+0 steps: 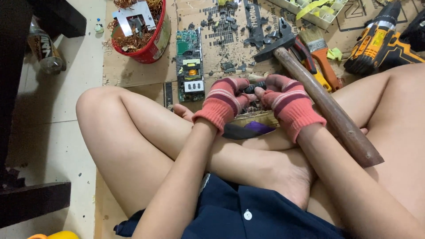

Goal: The person sits cross-legged on the floor and uses a screwdriver and pliers to remove components from a green circuit board. They pry off parts, cut wires, and place removed pieces into a red bucket.

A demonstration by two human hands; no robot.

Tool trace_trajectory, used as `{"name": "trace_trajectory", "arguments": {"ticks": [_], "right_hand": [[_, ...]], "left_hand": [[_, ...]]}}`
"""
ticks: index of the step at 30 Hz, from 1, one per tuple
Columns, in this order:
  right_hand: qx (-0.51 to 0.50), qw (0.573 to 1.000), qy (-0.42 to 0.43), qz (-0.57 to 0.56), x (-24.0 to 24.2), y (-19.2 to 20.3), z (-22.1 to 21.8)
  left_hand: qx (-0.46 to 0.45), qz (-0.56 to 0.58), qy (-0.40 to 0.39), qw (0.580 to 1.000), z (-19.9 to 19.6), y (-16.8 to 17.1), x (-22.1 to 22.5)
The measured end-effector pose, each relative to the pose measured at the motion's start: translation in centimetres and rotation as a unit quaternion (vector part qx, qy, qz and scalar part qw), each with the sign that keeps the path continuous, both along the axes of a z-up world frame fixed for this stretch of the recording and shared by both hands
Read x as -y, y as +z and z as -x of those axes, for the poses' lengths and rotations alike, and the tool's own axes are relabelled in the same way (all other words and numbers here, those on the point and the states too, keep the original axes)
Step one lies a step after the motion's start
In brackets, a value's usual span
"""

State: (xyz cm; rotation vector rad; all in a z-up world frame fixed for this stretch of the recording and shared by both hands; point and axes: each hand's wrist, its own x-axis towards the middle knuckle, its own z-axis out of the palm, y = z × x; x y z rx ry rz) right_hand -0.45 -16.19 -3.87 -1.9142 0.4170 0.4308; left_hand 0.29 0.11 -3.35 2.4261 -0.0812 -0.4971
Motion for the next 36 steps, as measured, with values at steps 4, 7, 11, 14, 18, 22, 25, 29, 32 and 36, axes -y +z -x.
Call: {"name": "trace_trajectory", "arguments": {"ticks": [4, 7, 11, 14, 18, 22, 25, 29, 32, 36], "right_hand": [[0.012, 1.0, -0.003, -0.018, 0.1, 0.5, 0.4], [0.014, 1.0, 0.004, -0.023, 0.1, 0.0, 0.3], [0.008, 0.999, 0.012, -0.03, 0.8, -2.1, -0.7], [-0.006, 0.999, 0.047, 0.003, 0.3, -0.3, -0.1], [-0.014, 0.998, 0.058, 0.004, -0.5, 2.4, 0.4], [0.003, 0.998, 0.058, 0.018, 0.1, 0.6, 0.1], [0.022, 0.997, 0.056, 0.042, 0.5, -1.3, -0.5], [0.026, 0.999, 0.016, 0.023, 0.9, -2.1, -0.3], [0.028, 0.994, -0.049, -0.091, 0.2, -1.2, 0.0], [0.036, 0.996, -0.035, -0.076, 0.2, -1.2, -0.2]], "left_hand": [[0.016, 0.022, -0.006, 1.0, -0.2, -0.8, -0.3], [0.009, 0.032, -0.009, 0.999, -0.4, -0.9, -0.4], [-0.014, 0.03, -0.015, 0.999, -0.6, -1.0, -0.7], [-0.022, 0.034, -0.02, 0.999, -1.2, -1.9, -0.8], [-0.027, 0.07, -0.003, 0.997, -1.3, -2.8, -0.6], [-0.061, 0.074, -0.003, 0.995, -1.0, -0.8, -0.5], [-0.064, 0.081, 0.0, 0.995, -0.8, -0.2, -0.5], [-0.065, 0.1, 0.025, 0.993, -0.6, 0.1, -0.5], [-0.03, 0.021, -0.006, 0.999, -0.8, 0.2, -0.5], [-0.016, 0.012, -0.008, 1.0, -1.1, -0.4, -0.6]]}}
